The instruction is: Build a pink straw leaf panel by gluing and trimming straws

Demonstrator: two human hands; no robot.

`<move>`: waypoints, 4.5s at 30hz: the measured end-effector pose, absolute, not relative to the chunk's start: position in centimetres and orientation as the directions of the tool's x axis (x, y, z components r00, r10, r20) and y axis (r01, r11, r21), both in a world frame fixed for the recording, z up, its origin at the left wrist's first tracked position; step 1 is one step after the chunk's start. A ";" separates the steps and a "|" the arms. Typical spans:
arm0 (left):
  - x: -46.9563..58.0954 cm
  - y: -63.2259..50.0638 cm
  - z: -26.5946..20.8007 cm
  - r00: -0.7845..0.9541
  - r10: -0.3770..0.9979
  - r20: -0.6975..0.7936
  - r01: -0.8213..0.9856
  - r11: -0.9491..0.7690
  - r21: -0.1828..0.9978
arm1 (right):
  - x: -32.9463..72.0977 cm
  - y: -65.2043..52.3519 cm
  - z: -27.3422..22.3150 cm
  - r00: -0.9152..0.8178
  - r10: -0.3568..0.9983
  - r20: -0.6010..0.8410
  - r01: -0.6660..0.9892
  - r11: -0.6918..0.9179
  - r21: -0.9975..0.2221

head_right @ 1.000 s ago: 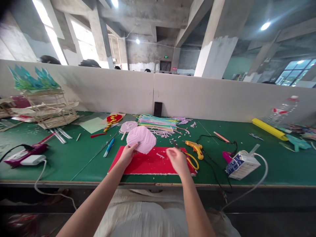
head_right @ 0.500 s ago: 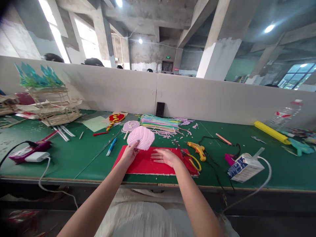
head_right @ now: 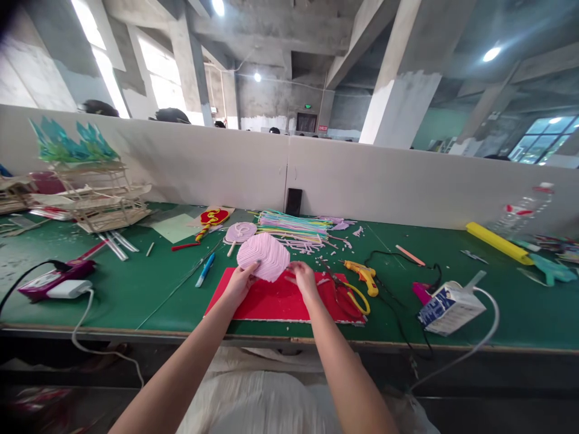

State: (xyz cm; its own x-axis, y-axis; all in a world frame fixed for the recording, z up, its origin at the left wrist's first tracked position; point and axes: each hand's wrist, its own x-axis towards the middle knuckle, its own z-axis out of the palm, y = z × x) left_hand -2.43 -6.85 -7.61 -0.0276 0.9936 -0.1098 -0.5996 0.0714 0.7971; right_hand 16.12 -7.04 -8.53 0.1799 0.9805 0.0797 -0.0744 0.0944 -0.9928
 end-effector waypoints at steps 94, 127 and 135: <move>-0.2 -7.4 -6.3 0.105 0.983 -0.154 -0.586 0.186 0.789 | 29.8 -14.4 -5.5 0.299 0.953 -0.047 0.929 -0.302 -0.213; -0.2 -7.8 -6.7 0.213 0.966 -0.146 -0.522 0.239 0.819 | 25.9 -14.6 -3.1 -0.119 0.954 0.277 0.932 0.203 -0.299; -0.3 -7.6 -7.0 0.225 0.964 -0.141 -0.529 0.242 0.814 | 25.6 -14.9 -3.5 -0.166 0.939 0.301 0.979 0.194 -0.067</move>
State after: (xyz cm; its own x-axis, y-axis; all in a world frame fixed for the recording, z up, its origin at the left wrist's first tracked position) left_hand -0.25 -7.62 -7.03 0.2246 0.9642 -0.1411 -0.5285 0.2422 0.8136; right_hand 25.58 -14.87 -3.52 -0.1655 0.9391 0.3011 0.9787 0.1939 -0.0667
